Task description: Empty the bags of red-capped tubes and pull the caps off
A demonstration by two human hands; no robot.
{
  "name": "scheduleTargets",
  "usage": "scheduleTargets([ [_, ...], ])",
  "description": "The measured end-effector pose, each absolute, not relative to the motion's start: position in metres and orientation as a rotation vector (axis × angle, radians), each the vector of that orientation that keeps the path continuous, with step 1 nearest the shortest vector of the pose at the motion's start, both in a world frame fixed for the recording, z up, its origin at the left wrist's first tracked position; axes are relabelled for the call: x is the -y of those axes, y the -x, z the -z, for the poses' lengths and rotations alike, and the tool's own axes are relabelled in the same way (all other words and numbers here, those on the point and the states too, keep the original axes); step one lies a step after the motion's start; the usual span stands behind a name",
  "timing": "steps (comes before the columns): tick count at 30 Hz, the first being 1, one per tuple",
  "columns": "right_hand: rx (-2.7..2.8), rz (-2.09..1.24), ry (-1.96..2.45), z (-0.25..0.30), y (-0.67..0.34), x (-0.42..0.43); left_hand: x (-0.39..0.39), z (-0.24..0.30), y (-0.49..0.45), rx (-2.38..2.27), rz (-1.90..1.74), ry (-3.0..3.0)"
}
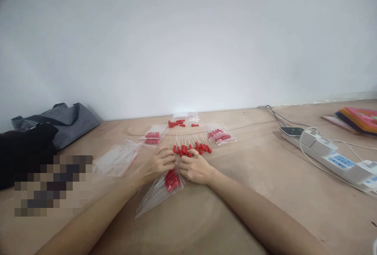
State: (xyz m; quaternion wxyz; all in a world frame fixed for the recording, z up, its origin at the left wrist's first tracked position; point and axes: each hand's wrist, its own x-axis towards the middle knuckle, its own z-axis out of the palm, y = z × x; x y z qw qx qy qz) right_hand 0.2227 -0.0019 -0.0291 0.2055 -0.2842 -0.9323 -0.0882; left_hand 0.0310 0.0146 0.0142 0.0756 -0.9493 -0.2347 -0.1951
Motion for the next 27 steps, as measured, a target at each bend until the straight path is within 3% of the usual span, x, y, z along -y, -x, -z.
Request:
scheduleTargets([
  [3, 2.566, 0.338, 0.806, 0.022, -0.232, 0.006, 0.004, -0.015, -0.025, 0.958, 0.527, 2.897],
  [8, 2.536, -0.072, 0.933, 0.012, -0.239, 0.015, 0.046, -0.006, -0.012, 1.43, 0.225, 3.062],
  [16, 2.394, -0.337, 1.154, 0.012, -0.228, 0.018, 0.036, -0.009, -0.005, 1.373, 0.023, 3.291],
  [27, 2.3, -0.293, 1.299, 0.014, -0.216, 0.021, 0.028, -0.007, 0.005, 1.451, 0.118, 3.375],
])
